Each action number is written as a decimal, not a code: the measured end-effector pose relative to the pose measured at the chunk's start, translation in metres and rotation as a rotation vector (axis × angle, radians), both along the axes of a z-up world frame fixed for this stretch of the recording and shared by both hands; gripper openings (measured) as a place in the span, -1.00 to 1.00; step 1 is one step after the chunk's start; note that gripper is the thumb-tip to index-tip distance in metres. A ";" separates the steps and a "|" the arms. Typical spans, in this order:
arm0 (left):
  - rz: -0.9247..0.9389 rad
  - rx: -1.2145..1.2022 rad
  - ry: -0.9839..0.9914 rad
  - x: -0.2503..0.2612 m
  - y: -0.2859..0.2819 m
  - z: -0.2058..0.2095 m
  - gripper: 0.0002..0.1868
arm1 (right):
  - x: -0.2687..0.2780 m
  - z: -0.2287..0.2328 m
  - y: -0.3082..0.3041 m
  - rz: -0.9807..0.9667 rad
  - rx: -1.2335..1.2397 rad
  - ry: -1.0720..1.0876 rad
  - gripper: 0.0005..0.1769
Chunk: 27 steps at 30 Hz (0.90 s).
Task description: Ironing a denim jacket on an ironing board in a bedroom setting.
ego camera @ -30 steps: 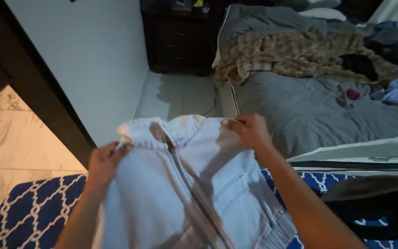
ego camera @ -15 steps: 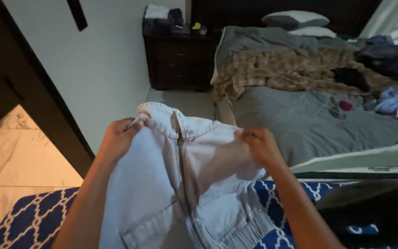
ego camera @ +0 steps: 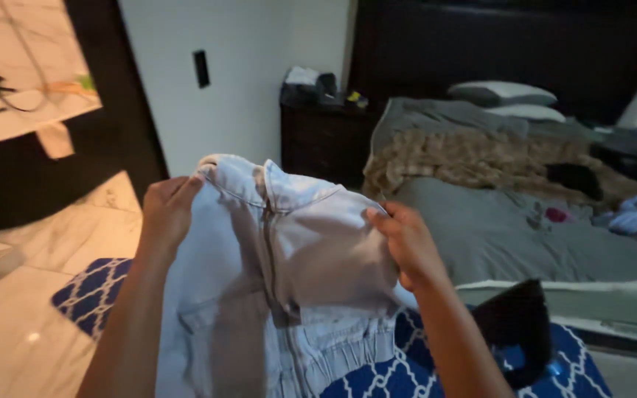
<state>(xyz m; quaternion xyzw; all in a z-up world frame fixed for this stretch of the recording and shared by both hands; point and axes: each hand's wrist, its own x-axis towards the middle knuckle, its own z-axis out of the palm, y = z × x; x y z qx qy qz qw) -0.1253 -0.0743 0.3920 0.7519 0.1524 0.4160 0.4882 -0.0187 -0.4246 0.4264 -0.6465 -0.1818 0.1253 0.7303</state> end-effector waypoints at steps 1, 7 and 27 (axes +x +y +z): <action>0.016 0.014 -0.016 -0.015 -0.009 0.014 -0.55 | -0.012 0.004 -0.003 0.016 0.014 -0.016 -0.73; 0.190 0.098 -0.013 -0.096 -0.052 0.060 -0.68 | -0.066 0.006 -0.015 0.098 0.181 0.033 -0.74; -0.042 -0.075 -0.141 -0.168 -0.069 0.042 -0.75 | -0.166 0.065 -0.082 0.091 -0.138 -0.200 -0.59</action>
